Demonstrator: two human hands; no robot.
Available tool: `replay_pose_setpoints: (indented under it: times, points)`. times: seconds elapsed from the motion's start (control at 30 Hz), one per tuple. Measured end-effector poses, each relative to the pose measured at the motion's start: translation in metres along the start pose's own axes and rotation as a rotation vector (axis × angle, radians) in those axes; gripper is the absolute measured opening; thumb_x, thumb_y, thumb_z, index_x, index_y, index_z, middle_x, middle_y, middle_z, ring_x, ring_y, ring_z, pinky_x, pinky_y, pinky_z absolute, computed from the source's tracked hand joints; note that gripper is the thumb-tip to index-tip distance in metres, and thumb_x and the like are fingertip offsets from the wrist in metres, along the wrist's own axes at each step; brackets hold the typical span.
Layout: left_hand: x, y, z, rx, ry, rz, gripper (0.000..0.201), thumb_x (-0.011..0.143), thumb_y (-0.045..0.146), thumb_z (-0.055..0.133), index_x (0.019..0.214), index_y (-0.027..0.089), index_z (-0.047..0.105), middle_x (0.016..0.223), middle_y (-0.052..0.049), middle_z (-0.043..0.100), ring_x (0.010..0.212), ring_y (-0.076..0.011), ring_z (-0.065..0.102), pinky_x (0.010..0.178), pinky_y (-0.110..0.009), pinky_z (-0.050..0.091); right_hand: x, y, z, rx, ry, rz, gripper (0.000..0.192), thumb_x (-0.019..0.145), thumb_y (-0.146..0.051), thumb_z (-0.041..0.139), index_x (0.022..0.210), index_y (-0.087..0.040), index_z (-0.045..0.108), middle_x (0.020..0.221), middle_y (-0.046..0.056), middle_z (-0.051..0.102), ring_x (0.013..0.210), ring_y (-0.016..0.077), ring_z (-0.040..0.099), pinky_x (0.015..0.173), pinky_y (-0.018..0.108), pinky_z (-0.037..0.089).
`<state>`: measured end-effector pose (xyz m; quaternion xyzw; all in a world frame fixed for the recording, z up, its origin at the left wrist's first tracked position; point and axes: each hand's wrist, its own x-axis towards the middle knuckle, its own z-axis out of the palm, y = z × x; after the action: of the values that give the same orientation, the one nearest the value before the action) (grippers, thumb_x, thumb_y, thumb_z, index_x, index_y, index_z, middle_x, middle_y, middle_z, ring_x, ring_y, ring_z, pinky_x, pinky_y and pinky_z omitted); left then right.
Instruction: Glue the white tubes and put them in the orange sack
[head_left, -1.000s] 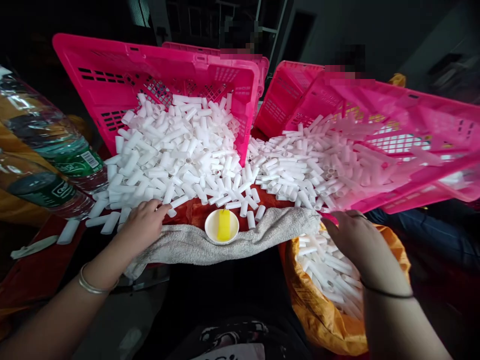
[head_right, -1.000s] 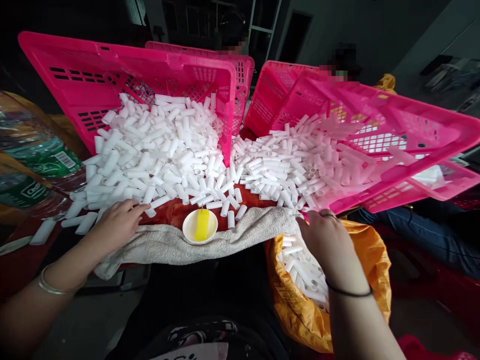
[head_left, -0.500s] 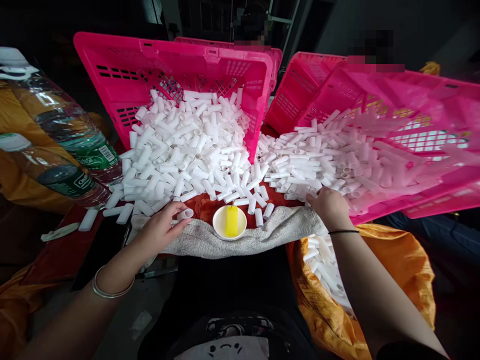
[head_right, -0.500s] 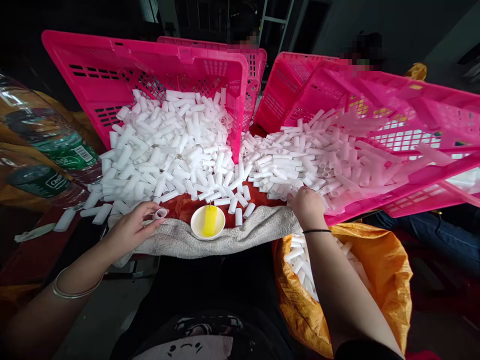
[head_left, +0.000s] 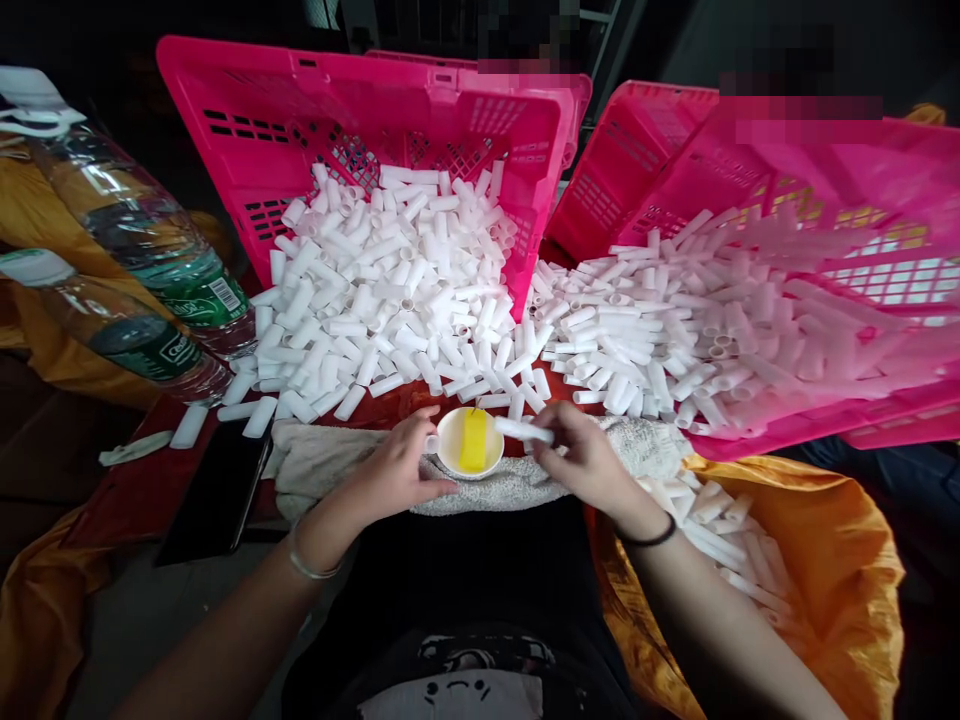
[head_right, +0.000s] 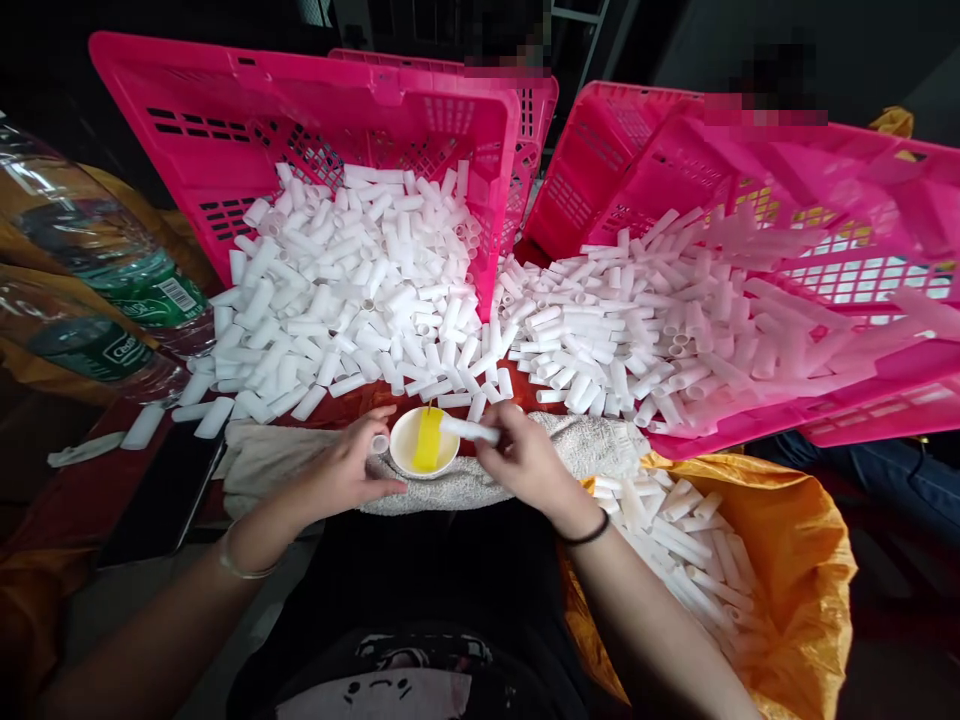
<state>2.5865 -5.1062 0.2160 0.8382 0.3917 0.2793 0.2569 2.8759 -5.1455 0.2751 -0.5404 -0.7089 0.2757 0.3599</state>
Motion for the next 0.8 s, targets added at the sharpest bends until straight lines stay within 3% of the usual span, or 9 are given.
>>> replay_pose_setpoints:
  times: [0.1,0.2,0.33,0.43,0.53,0.6,0.73,0.8]
  points:
    - [0.015,-0.003,0.016,0.009,0.01,0.046,0.081,0.056,0.054,0.089,0.118,0.02,0.049,0.146,-0.023,0.046,0.135,-0.0394,0.046,0.11,-0.057,0.042,0.012,0.006,0.031,-0.093,-0.027,-0.091,0.017,0.088,-0.027,0.057,0.104,-0.021,0.059,0.09,0.005,0.069,0.068,0.0155,0.063,0.063,0.029,0.054]
    - [0.021,-0.004,0.021,0.004,0.008,0.024,0.095,0.053,0.046,0.093,0.13,0.02,0.044,0.138,-0.021,0.054,0.128,-0.0379,0.053,0.107,-0.056,0.045,0.023,0.022,0.045,-0.159,0.016,-0.231,0.026,0.094,-0.026,0.053,0.118,-0.022,0.062,0.11,0.01,0.07,0.093,0.0217,0.069,0.082,0.039,0.059]
    - [0.02,-0.004,0.019,-0.01,0.025,-0.01,0.095,0.055,0.045,0.093,0.133,0.022,0.045,0.134,-0.018,0.058,0.124,-0.0372,0.056,0.105,-0.055,0.046,0.027,0.036,0.05,-0.213,0.003,-0.377,0.024,0.095,-0.022,0.049,0.11,-0.022,0.068,0.11,0.011,0.07,0.102,0.0234,0.067,0.089,0.042,0.059]
    - [0.019,-0.006,0.018,-0.041,0.0,-0.02,0.092,0.058,0.045,0.092,0.133,0.023,0.044,0.135,-0.016,0.057,0.125,-0.035,0.056,0.104,-0.054,0.048,0.025,0.032,0.048,-0.191,-0.057,-0.352,0.022,0.094,-0.019,0.05,0.107,-0.02,0.067,0.109,0.011,0.069,0.099,0.0228,0.067,0.087,0.041,0.058]
    - [0.018,-0.008,0.017,-0.081,-0.015,-0.029,0.093,0.057,0.043,0.092,0.133,0.024,0.043,0.139,-0.015,0.054,0.128,-0.0333,0.054,0.105,-0.053,0.047,0.022,0.024,0.046,-0.091,-0.134,-0.157,0.022,0.094,-0.024,0.053,0.113,-0.018,0.063,0.102,0.01,0.07,0.089,0.021,0.068,0.08,0.038,0.059]
    - [0.018,-0.009,0.017,-0.104,-0.013,-0.027,0.093,0.056,0.041,0.093,0.132,0.024,0.043,0.14,-0.015,0.053,0.129,-0.0328,0.052,0.106,-0.052,0.047,0.018,0.021,0.046,-0.079,-0.137,-0.107,0.023,0.094,-0.025,0.053,0.113,-0.018,0.063,0.1,0.01,0.07,0.087,0.0206,0.068,0.08,0.038,0.059]
    - [0.017,-0.009,0.017,-0.131,-0.009,-0.015,0.093,0.056,0.037,0.093,0.133,0.023,0.043,0.139,-0.015,0.053,0.128,-0.0331,0.053,0.106,-0.053,0.046,0.01,0.02,0.048,-0.126,-0.098,-0.306,0.023,0.093,-0.02,0.051,0.11,-0.021,0.066,0.114,0.012,0.063,0.104,0.0235,0.065,0.088,0.04,0.057]
    - [0.017,-0.008,0.016,-0.142,-0.008,-0.029,0.093,0.057,0.037,0.093,0.135,0.024,0.043,0.138,-0.014,0.054,0.128,-0.0332,0.053,0.106,-0.053,0.046,0.007,0.02,0.05,-0.051,-0.113,-0.282,0.022,0.093,-0.021,0.052,0.111,-0.022,0.065,0.114,0.011,0.064,0.103,0.0232,0.065,0.086,0.039,0.058]
